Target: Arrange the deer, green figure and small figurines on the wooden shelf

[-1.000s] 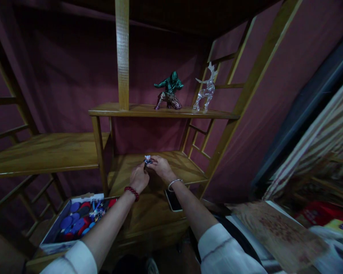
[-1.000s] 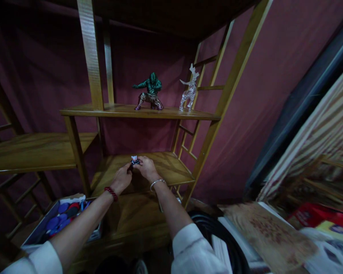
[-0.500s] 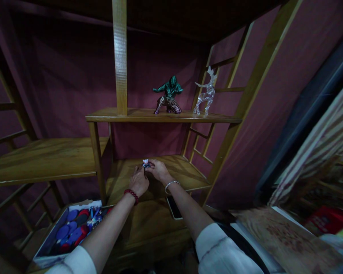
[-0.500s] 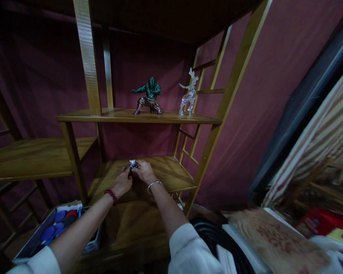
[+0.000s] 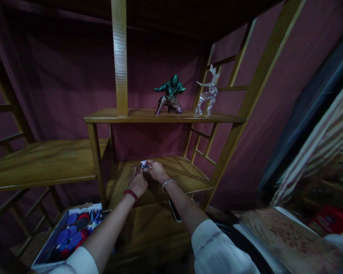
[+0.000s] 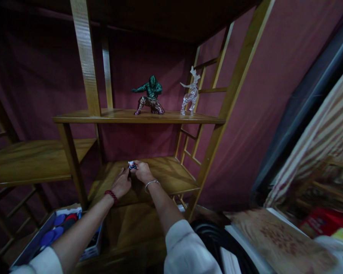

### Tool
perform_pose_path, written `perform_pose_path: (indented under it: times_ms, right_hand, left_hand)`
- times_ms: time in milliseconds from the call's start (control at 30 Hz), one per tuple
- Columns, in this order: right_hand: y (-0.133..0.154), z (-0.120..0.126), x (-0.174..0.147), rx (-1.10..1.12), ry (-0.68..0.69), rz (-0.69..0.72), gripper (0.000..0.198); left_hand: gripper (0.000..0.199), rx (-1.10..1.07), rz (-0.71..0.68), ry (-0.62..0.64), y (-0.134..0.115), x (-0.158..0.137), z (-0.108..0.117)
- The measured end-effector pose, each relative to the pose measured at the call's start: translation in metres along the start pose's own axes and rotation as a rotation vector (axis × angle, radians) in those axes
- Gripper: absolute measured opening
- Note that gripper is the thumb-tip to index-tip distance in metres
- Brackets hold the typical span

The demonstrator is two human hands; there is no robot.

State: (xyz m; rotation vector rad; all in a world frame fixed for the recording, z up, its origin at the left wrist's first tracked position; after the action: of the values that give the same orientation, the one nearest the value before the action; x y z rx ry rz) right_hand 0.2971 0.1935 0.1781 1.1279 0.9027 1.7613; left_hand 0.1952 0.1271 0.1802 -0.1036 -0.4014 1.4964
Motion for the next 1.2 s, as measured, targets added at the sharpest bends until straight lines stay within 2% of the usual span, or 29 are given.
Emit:
perform_pose_path:
  times_ms: [233, 800, 1200]
  right_hand:
    - [-0.010, -0.004, 0.005, 0.095, 0.013, -0.001, 0.038]
    - [-0.007, 0.000, 0.002, -0.097, -0.003, 0.071, 0.032]
    - [-0.016, -0.002, 0.002, 0.017, 0.025, 0.029, 0.038]
  left_hand:
    - [0.051, 0.089, -0.024, -0.005, 0.000, -0.002, -0.001]
    - [0.054, 0.183, -0.043, -0.029, -0.001, -0.001, -0.007]
    - [0.054, 0.215, -0.047, -0.053, 0.000, -0.001, -0.011]
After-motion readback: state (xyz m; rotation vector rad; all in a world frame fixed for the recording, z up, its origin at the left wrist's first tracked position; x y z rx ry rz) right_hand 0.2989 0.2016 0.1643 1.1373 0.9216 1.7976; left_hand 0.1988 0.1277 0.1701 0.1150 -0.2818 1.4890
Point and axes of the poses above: each hand's wrist, its own x-axis towards the middle knuckle, its own z-axis out of the back of the hand, y = z × x, the point moved 2 cm from there along x, towards the middle knuckle, and after that the axes turned 15 degrees about x, right-handed, at the moved point
